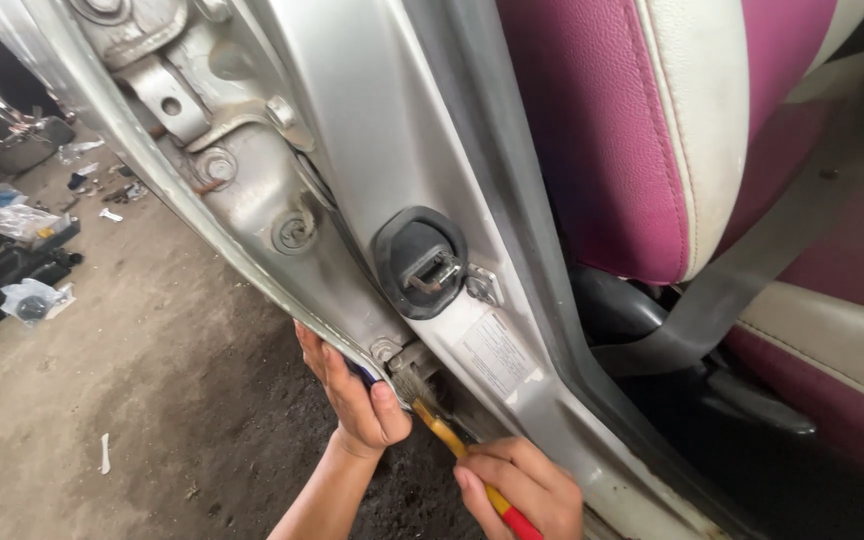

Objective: Cleaning the door hinges and latches of a car using a detailing brush

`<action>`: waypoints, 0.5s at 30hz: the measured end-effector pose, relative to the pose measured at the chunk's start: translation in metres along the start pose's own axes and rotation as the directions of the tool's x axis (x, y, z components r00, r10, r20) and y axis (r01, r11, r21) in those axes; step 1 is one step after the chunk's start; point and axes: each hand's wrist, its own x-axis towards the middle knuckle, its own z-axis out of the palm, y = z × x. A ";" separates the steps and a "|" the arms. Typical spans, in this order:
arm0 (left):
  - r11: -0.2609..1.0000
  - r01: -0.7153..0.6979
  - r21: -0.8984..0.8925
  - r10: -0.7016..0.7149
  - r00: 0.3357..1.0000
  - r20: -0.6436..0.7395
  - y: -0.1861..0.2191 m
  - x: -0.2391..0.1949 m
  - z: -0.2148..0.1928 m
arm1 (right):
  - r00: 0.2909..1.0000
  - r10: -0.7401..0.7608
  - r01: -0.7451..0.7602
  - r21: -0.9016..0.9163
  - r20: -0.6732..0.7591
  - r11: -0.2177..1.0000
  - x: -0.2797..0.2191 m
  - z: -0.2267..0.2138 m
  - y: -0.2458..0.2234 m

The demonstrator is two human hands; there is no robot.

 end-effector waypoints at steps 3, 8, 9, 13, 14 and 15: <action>1.000 -0.014 -0.009 0.014 1.000 -0.006 0.001 0.002 0.002 | 0.995 -0.036 0.039 -0.031 0.093 0.999 -0.007 -0.004 0.033; 1.000 -0.006 0.009 0.006 1.000 0.009 -0.007 -0.003 0.002 | 1.000 -0.022 0.022 -0.040 0.003 0.999 0.013 -0.007 -0.005; 1.000 -0.006 0.008 0.006 1.000 0.018 -0.007 -0.003 0.001 | 1.000 -0.023 0.021 -0.057 -0.021 0.998 0.012 -0.005 -0.012; 1.000 -0.013 0.002 0.013 1.000 0.016 -0.008 -0.001 0.001 | 0.993 -0.106 0.100 0.107 0.054 0.989 0.013 0.011 0.008; 1.000 -0.013 0.000 0.013 1.000 0.015 0.000 -0.003 0.000 | 0.993 -0.108 0.102 0.104 0.054 0.989 0.011 0.002 0.008; 1.000 -0.003 0.004 0.003 1.000 0.015 0.001 -0.001 0.000 | 0.994 -0.059 0.055 0.047 0.087 0.997 0.012 -0.001 0.010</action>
